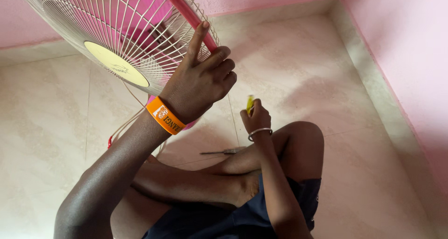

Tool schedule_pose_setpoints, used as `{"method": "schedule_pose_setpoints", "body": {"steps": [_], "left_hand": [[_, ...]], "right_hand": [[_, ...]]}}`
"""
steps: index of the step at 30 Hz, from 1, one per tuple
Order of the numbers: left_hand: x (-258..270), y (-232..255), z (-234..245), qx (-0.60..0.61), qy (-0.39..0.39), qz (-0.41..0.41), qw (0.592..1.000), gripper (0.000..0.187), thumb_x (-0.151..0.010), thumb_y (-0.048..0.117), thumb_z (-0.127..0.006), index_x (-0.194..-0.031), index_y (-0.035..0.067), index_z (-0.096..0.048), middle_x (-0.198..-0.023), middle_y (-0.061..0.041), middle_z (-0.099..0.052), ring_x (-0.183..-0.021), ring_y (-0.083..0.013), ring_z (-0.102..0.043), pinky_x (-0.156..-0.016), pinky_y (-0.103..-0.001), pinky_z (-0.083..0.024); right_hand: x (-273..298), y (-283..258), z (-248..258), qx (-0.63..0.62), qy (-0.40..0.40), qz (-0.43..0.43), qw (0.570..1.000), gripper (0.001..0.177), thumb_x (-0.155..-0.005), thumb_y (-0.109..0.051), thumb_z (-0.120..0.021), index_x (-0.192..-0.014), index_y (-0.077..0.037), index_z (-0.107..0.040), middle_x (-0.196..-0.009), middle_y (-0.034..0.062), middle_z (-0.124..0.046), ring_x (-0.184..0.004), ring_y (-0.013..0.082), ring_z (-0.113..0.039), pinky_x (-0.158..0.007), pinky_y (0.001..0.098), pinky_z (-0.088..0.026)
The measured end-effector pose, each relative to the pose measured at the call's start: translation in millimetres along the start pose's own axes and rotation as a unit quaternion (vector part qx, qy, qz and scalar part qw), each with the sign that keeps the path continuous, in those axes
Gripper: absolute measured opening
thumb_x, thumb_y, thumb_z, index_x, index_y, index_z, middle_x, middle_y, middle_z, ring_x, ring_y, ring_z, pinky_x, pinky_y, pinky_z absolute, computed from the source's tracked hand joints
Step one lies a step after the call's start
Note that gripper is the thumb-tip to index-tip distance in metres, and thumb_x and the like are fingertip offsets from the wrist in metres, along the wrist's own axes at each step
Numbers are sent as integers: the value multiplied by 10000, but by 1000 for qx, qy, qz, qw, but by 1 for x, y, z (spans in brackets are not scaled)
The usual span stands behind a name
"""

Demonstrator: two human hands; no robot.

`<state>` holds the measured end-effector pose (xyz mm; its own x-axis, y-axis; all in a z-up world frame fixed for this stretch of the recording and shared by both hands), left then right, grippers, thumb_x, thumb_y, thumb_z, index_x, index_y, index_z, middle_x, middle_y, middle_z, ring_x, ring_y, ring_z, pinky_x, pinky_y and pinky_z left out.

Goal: The person sits on the floor and uses a yellow screwdriver to loosen and remove screws from the front grille of a pink electric fan. They detach the front grille and set it aside, then continue to unscrew fasteners on the rear grille while the fan remains upright.

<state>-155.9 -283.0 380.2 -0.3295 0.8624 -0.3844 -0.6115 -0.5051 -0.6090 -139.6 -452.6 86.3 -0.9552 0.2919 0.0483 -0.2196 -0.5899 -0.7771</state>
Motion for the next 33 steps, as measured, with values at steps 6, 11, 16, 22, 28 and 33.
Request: {"method": "schedule_pose_setpoints", "body": {"steps": [6, 11, 16, 22, 28, 33], "left_hand": [[-4, 0, -1, -20, 2, 5, 1000, 128, -973, 177, -696, -846, 195, -686, -914, 93, -651, -1228, -125, -612, -1280, -632, -96], [-4, 0, -2, -20, 15, 7, 1000, 111, -959, 184, -698, -850, 194, -686, -931, 89, -659, -1238, -124, -614, -1281, -631, -92], [-6, 0, -2, -19, 7, 10, 1000, 104, -959, 188, -695, -855, 195, -692, -936, 84, -662, -1241, -122, -612, -1284, -627, -88], [-7, 0, -2, -14, 6, 11, 1000, 113, -969, 175, -698, -858, 196, -697, -944, 88, -664, -1247, -117, -608, -1289, -626, -82], [-8, 0, -2, -4, 4, 11, 1000, 93, -958, 177, -699, -867, 196, -710, -947, 85, -667, -1249, -120, -608, -1290, -622, -82], [-9, 0, -1, 5, 5, 14, 1000, 106, -962, 168, -702, -859, 190, -711, -939, 79, -663, -1243, -119, -609, -1294, -619, -95]], "right_hand": [[20, -45, 29, -473, -52, 49, 878, 232, -977, -139, -714, -1156, -7, -648, -922, 123, -681, -718, 193, -698, -563, 271, -584], [35, -77, 46, -613, -188, 120, 758, 408, -909, -121, -714, -1301, -57, -621, -1210, 80, -693, -1048, 173, -703, -810, 312, -646], [37, -76, 43, -639, -169, 111, 742, 256, -1026, -93, -685, -1254, 21, -658, -1200, 137, -728, -1009, 200, -702, -817, 319, -600], [36, -69, 31, -561, -76, 155, 809, 319, -975, -91, -728, -1273, -4, -658, -1119, 121, -744, -953, 164, -687, -820, 263, -573], [35, -75, 25, -559, -64, 152, 813, 298, -985, -119, -737, -1244, 21, -693, -1124, 131, -748, -955, 156, -677, -831, 251, -564], [34, -79, 26, -573, -65, 152, 802, 288, -995, -119, -714, -1245, 22, -691, -1129, 131, -748, -945, 158, -673, -810, 248, -557]]}}
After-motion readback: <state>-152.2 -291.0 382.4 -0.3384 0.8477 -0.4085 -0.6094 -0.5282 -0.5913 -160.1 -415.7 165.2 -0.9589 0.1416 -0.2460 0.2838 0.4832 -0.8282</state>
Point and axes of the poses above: each hand's wrist, its own x-axis away from the middle knuckle, its own z-axis out of the back of the hand, y = z × x, the point moved 5 cm from there along -x, towards the middle knuckle
